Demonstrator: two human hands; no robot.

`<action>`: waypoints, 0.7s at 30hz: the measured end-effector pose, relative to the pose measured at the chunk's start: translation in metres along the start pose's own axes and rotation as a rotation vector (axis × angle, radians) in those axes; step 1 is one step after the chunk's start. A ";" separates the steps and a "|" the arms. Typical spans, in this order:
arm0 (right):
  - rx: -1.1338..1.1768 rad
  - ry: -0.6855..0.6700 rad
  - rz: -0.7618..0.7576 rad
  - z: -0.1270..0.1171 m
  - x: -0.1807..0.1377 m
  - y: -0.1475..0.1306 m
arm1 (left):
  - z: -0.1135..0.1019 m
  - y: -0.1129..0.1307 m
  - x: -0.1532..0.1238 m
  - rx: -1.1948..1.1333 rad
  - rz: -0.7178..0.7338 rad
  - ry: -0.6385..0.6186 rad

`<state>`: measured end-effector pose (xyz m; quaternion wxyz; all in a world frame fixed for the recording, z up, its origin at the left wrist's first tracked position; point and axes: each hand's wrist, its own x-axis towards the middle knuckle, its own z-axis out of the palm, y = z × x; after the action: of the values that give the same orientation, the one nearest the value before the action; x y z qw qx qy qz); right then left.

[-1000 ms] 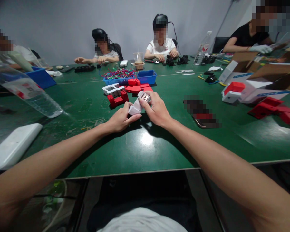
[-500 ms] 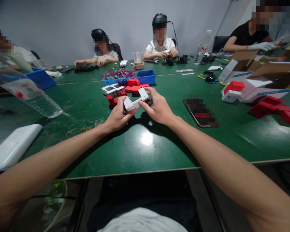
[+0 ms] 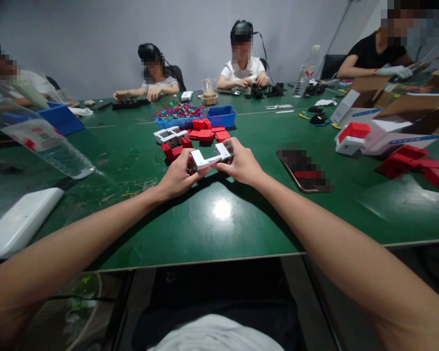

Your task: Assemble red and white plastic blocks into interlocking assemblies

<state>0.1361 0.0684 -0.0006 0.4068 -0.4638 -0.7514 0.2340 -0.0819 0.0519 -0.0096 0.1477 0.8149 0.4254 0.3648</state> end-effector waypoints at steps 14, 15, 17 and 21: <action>-0.074 -0.037 -0.102 0.002 -0.001 -0.001 | -0.001 0.004 -0.002 0.130 0.080 0.006; -0.063 -0.045 -0.096 0.003 -0.001 0.001 | -0.002 0.004 -0.003 0.147 0.082 -0.002; -0.045 -0.065 -0.088 0.004 0.000 0.003 | -0.002 0.004 -0.003 0.170 0.076 -0.020; -0.065 -0.115 -0.094 0.004 0.001 0.005 | 0.000 0.004 -0.002 0.203 0.071 -0.057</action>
<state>0.1353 0.0714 -0.0065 0.3582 -0.4269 -0.8017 0.2163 -0.0807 0.0479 -0.0081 0.0637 0.8503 0.4266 0.3016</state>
